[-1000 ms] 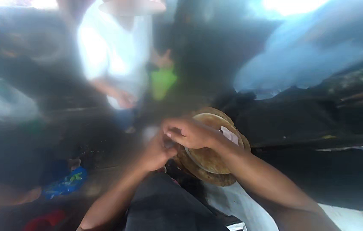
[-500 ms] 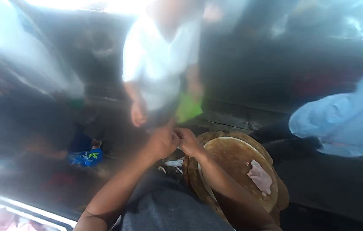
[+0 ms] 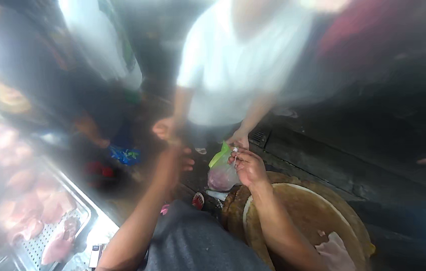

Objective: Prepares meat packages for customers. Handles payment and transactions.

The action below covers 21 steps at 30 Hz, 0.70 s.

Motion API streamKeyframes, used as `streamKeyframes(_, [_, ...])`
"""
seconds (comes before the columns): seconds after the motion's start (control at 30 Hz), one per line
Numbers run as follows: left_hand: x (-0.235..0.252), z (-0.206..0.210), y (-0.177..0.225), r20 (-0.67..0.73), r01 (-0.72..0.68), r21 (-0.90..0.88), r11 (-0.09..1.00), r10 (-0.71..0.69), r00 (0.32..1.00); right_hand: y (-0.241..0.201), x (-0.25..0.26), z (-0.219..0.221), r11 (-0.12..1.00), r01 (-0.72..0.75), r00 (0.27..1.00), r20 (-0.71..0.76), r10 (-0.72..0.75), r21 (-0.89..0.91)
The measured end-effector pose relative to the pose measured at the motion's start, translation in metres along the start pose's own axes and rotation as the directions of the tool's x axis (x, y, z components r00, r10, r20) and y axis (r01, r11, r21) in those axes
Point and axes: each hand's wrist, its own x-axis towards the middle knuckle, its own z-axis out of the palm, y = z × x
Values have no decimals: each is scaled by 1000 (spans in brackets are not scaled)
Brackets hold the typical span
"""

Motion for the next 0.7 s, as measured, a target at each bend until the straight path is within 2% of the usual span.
streamKeyframes(0.07, [6,-1,0,-104,-62,125,990,75,992,6,2,-6,1000,13,1000,-2,-13,-2])
streamKeyframes(0.13, [11,-11,-2,-152,-107,391,914,179,972,12,5,-13,1000,9,1000,4,-9,1])
streamKeyframes(0.2, [10,-23,-3,-127,-132,554,822,241,962,16,7,-16,1000,10,1000,20,-9,-26])
streamKeyframes(0.27, [6,-34,-6,-51,-168,620,767,253,966,23,7,-14,995,17,1000,-17,-19,-99])
streamKeyframes(0.4, [0,-53,-14,79,-299,592,748,315,946,31,-5,-5,915,14,993,-100,-59,-403])
streamKeyframes(0.53, [-12,-66,-13,152,-443,522,728,432,889,42,-10,8,794,134,955,-136,-262,-593])
streamKeyframes(0.6, [-20,-74,-14,182,-483,504,716,458,870,39,-20,19,678,169,935,-101,-339,-715])
streamKeyframes(0.67, [-30,-83,-15,224,-499,497,710,451,864,38,-36,29,595,215,944,8,-331,-775])
streamKeyframes(0.7, [-35,-87,-16,247,-505,492,709,443,862,41,-45,37,588,248,952,82,-295,-770])
